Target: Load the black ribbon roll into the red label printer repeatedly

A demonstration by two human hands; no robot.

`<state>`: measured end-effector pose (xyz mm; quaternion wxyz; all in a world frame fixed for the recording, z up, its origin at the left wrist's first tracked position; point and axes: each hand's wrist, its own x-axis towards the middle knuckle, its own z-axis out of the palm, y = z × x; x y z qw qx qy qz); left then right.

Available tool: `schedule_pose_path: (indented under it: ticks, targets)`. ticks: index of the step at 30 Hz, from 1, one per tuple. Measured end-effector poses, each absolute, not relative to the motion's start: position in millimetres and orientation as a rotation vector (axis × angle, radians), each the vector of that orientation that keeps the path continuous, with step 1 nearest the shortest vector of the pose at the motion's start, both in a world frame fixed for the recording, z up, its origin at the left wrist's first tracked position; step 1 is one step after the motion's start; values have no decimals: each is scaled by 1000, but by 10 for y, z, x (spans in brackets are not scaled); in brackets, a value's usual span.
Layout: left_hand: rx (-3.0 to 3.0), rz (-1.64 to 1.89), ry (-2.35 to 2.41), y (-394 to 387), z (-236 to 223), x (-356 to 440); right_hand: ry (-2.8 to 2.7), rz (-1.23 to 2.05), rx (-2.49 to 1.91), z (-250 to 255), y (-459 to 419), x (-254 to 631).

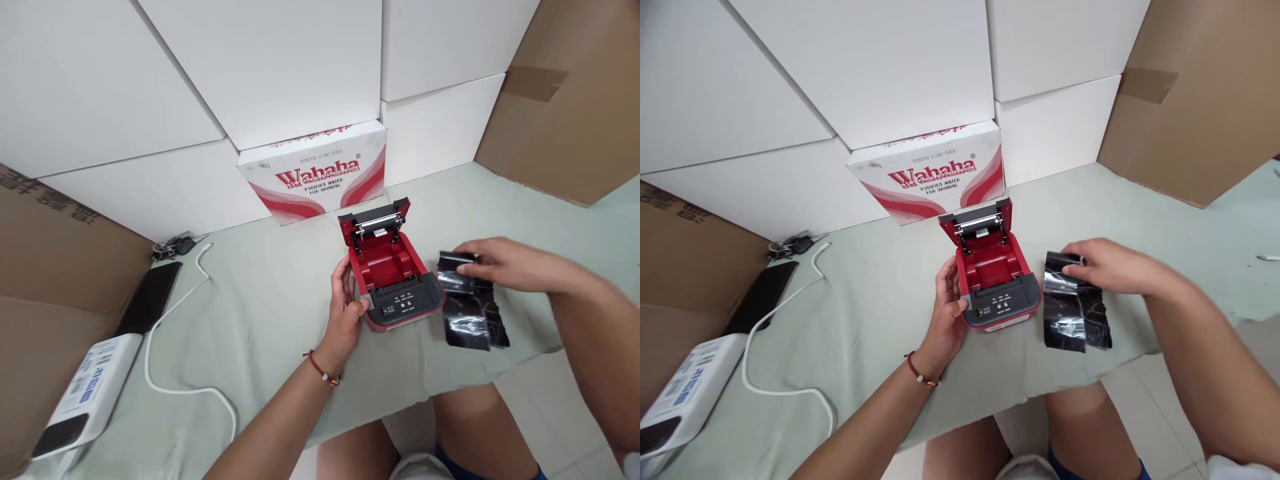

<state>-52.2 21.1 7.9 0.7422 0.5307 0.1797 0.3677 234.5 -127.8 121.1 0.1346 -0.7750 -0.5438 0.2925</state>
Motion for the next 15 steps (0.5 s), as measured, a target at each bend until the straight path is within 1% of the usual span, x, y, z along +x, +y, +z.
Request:
schedule_pose_path:
  ticks: [1, 2, 4, 7, 9, 12, 15]
  targets:
    - [1161, 806, 399, 213, 90, -520, -1581, 855, -2236, 1071, -1264, 2305]
    - [1161, 805, 402, 214, 100, -518, -1589, 780, -2238, 951, -1261, 2259]
    - [1166, 803, 402, 216, 119, -514, -1569, 541, -2282, 778, -1307, 2196]
    - [1159, 804, 396, 216, 136, -515, -1394, 239, -2491, 655, -1490, 2236]
    - [1152, 801, 399, 216, 140, -523, -1355, 255, -2575, 607, -1639, 2311]
    - [1166, 790, 410, 219, 132, -545, -1415, 401, -2492, 519, -1790, 2373]
    - [1187, 800, 407, 226, 114, -567, -1478, 339, -2424, 455, -1818, 2355]
